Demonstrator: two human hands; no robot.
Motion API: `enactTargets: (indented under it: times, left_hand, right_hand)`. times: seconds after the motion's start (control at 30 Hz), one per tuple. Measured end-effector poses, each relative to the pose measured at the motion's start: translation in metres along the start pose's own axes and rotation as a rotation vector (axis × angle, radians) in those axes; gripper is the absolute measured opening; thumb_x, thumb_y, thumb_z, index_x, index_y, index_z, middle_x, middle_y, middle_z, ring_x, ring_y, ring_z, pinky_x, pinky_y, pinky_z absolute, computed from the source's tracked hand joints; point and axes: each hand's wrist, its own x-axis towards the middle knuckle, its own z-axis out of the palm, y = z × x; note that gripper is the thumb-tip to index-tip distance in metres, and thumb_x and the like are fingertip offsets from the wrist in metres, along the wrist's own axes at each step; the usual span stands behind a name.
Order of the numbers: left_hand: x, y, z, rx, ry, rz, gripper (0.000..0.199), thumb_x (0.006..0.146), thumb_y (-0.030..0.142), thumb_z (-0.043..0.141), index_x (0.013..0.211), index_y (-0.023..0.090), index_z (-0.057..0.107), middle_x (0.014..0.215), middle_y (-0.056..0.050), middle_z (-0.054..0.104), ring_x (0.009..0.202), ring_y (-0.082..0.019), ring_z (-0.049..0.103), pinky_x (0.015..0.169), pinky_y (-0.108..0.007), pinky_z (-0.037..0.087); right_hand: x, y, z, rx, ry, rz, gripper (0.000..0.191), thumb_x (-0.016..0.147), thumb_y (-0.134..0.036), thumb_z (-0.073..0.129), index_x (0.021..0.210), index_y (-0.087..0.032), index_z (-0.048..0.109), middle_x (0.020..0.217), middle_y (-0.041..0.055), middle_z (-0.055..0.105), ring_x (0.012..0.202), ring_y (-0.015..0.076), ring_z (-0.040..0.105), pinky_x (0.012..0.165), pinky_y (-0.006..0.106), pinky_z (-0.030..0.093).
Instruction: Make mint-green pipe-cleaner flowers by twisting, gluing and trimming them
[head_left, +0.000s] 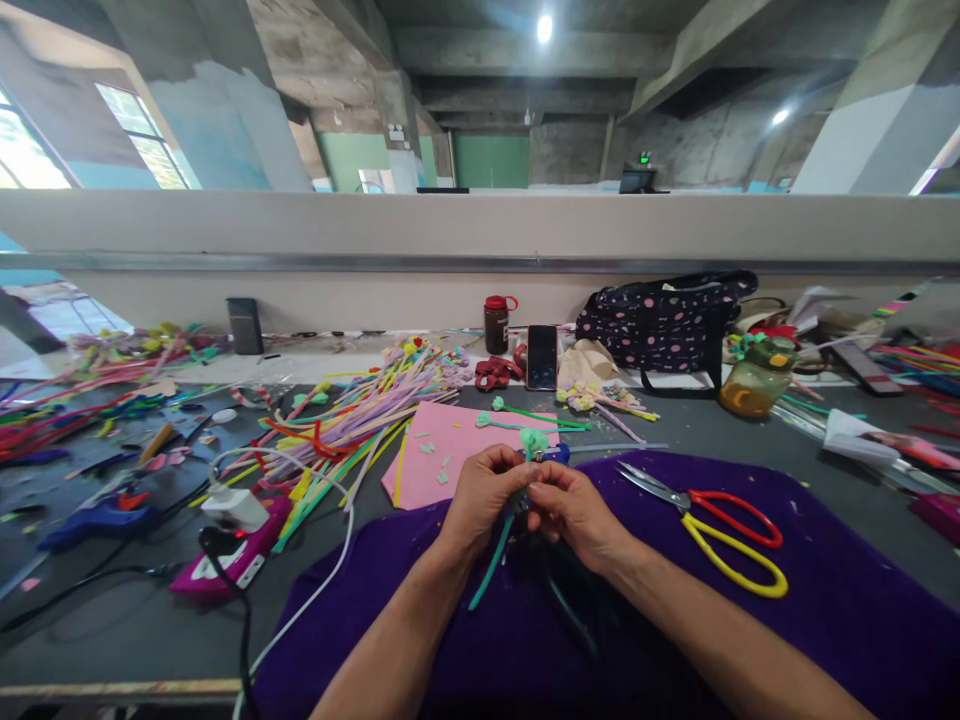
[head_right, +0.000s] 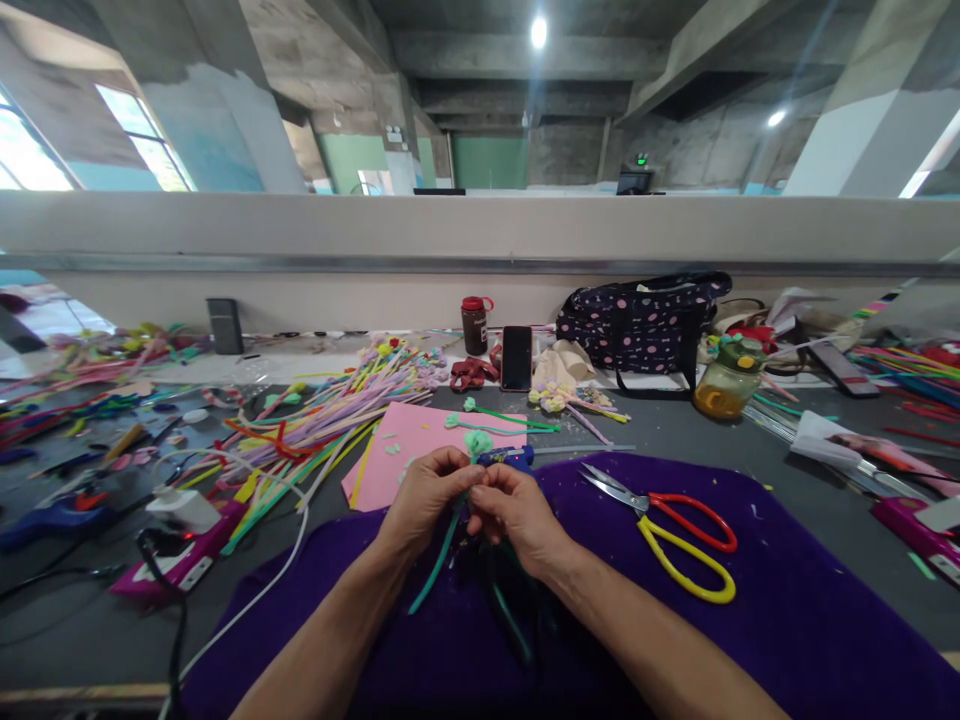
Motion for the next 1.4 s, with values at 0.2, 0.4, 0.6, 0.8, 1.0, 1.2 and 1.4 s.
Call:
enactTargets:
  times: [0.2,0.4,0.6,0.8,1.0,1.2,1.4]
  left_hand:
    - [-0.001,0.0,0.001,-0.031,-0.046,-0.042,0.026,0.059,0.032,0.071,0.059,0.014,0.053,0.05,0.005,0.049,0.044,-0.006,0.043,0.045,-0.018,0.031]
    - [-0.001,0.002,0.001,-0.078,-0.124,-0.106,0.027,0.068,0.039,0.065,0.069,0.013,0.06,0.045,0.005,0.046,0.038,-0.004,0.031,0.038,-0.019,0.018]
    - [0.001,0.001,0.0,-0.163,-0.099,-0.169,0.028,0.064,0.038,0.069,0.066,0.014,0.056,0.042,0.006,0.044,0.036,-0.004,0.038,0.036,-0.018,0.019]
    - [0.006,0.001,-0.006,-0.251,-0.116,-0.186,0.026,0.066,0.037,0.066,0.068,0.015,0.052,0.056,0.003,0.057,0.033,-0.001,0.036,0.032,-0.015,0.019]
    - [0.009,-0.002,-0.007,-0.272,-0.237,-0.287,0.026,0.067,0.037,0.065,0.069,0.012,0.059,0.046,0.003,0.05,0.031,-0.002,0.032,0.032,-0.016,0.019]
    - [0.009,-0.011,-0.005,-0.265,-0.304,-0.28,0.028,0.072,0.039,0.061,0.071,0.012,0.061,0.043,0.004,0.045,0.033,-0.002,0.031,0.034,-0.016,0.018]
    - [0.008,-0.01,-0.003,-0.222,-0.312,-0.288,0.031,0.071,0.043,0.06,0.067,0.012,0.059,0.037,0.006,0.039,0.03,-0.002,0.028,0.033,-0.016,0.017]
  right_hand:
    - [0.004,0.001,-0.006,0.161,-0.093,0.04,0.023,0.07,-0.032,0.067,0.075,-0.015,0.053,0.063,-0.0002,0.062,0.036,0.0031,0.044,0.032,0.014,0.027]
    - [0.009,0.0,-0.013,0.222,-0.093,0.046,0.025,0.069,-0.034,0.068,0.07,-0.015,0.052,0.06,-0.0016,0.06,0.034,0.0014,0.039,0.031,0.013,0.025]
    - [0.007,-0.001,-0.011,0.122,-0.073,0.062,0.028,0.069,-0.038,0.068,0.071,-0.015,0.052,0.062,-0.0001,0.061,0.035,0.0025,0.041,0.032,0.014,0.024]
    - [0.006,-0.011,-0.018,-0.103,0.103,-0.038,0.025,0.071,-0.039,0.065,0.072,-0.016,0.054,0.048,-0.0045,0.052,0.037,0.0044,0.039,0.034,0.015,0.021]
    - [0.01,-0.021,-0.027,0.005,0.151,-0.097,0.027,0.064,-0.038,0.07,0.07,-0.016,0.054,0.057,-0.0039,0.054,0.039,0.0034,0.037,0.034,0.015,0.022]
    - [0.009,-0.014,-0.025,0.061,0.079,-0.04,0.026,0.063,-0.035,0.071,0.073,-0.016,0.055,0.066,0.0002,0.062,0.041,0.004,0.043,0.034,0.014,0.025]
    - [0.011,-0.01,-0.024,-0.011,0.094,-0.011,0.028,0.063,-0.037,0.071,0.068,-0.015,0.055,0.06,-0.0018,0.06,0.037,0.0025,0.037,0.033,0.015,0.02]
